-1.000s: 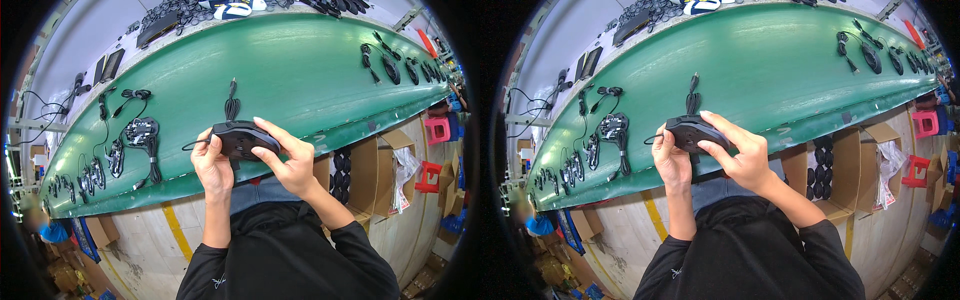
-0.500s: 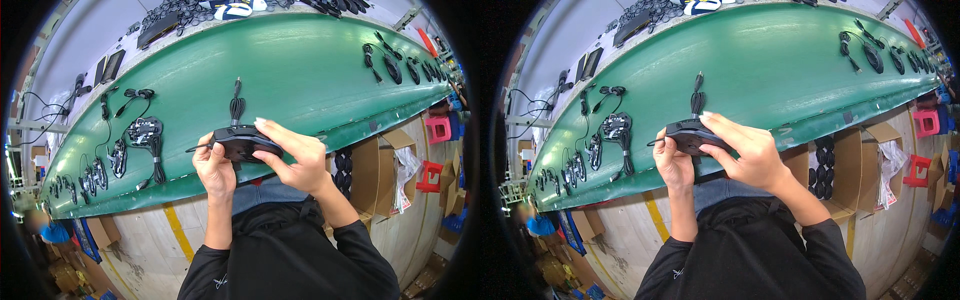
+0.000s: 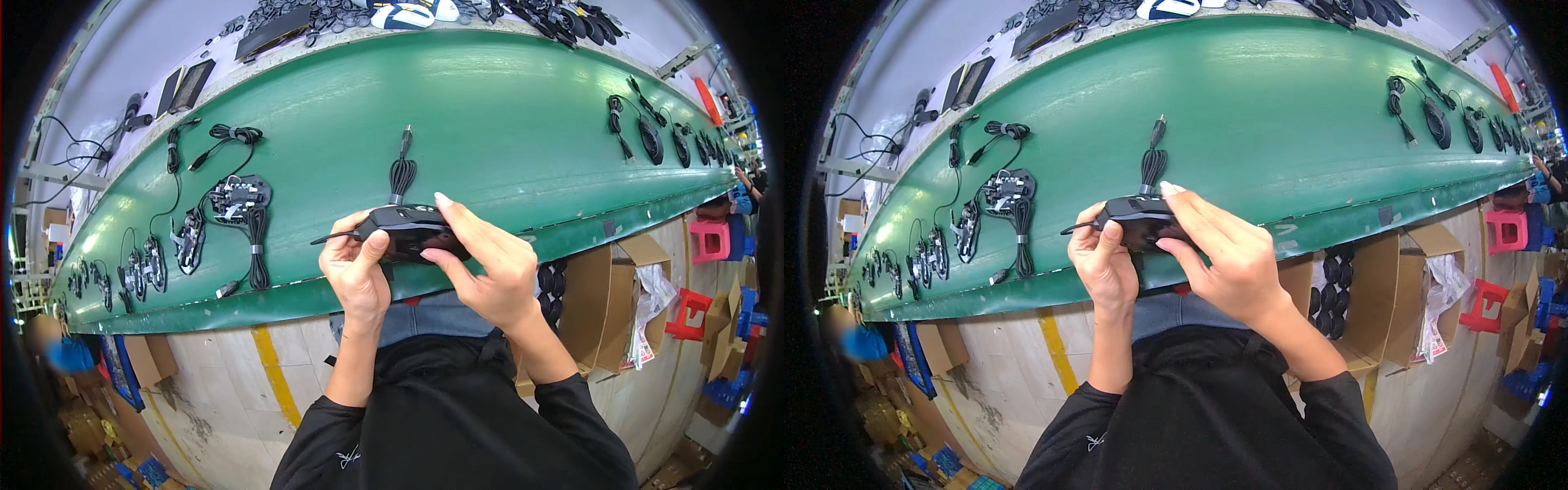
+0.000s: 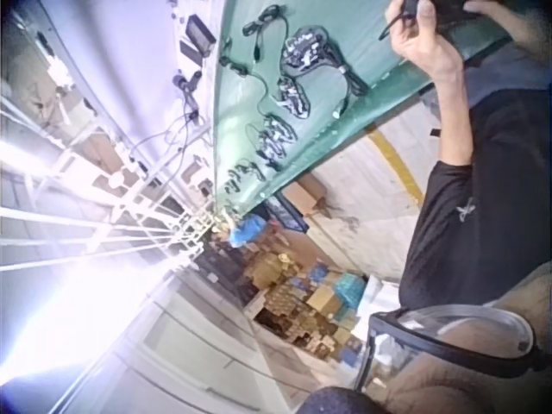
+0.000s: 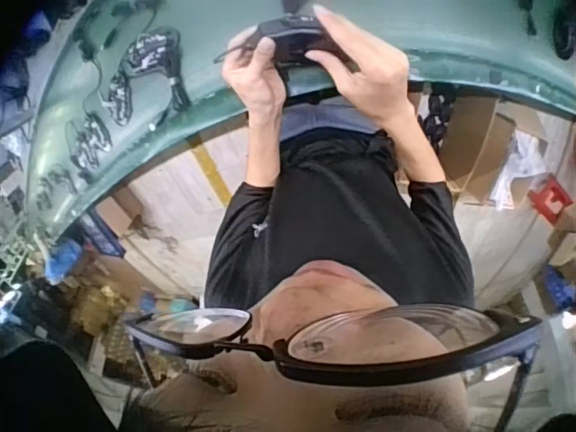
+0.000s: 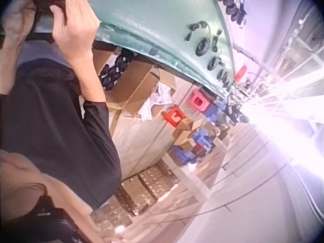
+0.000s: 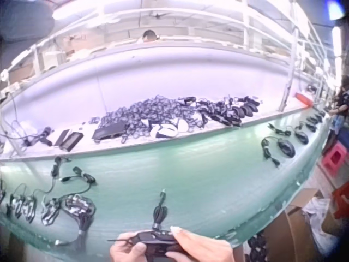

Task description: Assembling computer mice on an electronics assembly line.

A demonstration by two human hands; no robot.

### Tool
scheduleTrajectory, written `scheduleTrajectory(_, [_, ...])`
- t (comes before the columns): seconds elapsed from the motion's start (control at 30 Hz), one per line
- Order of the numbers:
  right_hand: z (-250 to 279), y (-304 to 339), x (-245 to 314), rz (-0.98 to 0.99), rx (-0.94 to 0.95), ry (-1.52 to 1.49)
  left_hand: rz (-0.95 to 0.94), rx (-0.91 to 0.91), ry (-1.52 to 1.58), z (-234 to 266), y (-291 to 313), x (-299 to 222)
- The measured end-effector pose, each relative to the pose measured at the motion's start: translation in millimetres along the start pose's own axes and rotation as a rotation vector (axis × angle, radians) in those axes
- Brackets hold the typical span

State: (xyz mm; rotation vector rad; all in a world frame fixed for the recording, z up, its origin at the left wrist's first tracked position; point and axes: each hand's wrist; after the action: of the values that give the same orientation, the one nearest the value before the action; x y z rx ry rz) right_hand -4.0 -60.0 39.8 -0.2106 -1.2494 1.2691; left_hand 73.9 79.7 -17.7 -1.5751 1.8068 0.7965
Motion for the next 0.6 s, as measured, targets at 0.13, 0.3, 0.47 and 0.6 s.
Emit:
scheduleTrajectory(0.13, [-8.6,5.1,-7.8,0.018,-0.004,-0.028,-0.022,-0.015,0.005,-5.4,0.1,-1.1])
scheduleTrajectory(0.3, [-13.5,10.3,-7.8,-0.032,-0.057,-0.039,-0.019,-0.042,0.033,-9.6,0.3,-1.8])
scheduleTrajectory(0.47, [-17.2,13.7,-3.7,-0.156,-0.062,-0.042,0.043,-0.082,-0.063,-4.9,-0.1,-4.9])
scheduleTrajectory(0.6, [-9.4,-2.7,2.4,-0.081,0.028,-0.041,0.001,-0.054,-0.069,-0.2,1.7,-6.3])
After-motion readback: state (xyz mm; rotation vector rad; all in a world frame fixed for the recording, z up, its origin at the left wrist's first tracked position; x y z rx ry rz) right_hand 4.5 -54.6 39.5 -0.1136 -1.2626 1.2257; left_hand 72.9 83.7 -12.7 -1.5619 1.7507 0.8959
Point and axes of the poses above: each hand's wrist, its own y-axis away from the middle knuckle, its own z-axis out of the back of the hand, x = y × z, and after that the axes turned 11 degrees about -x, right-handed
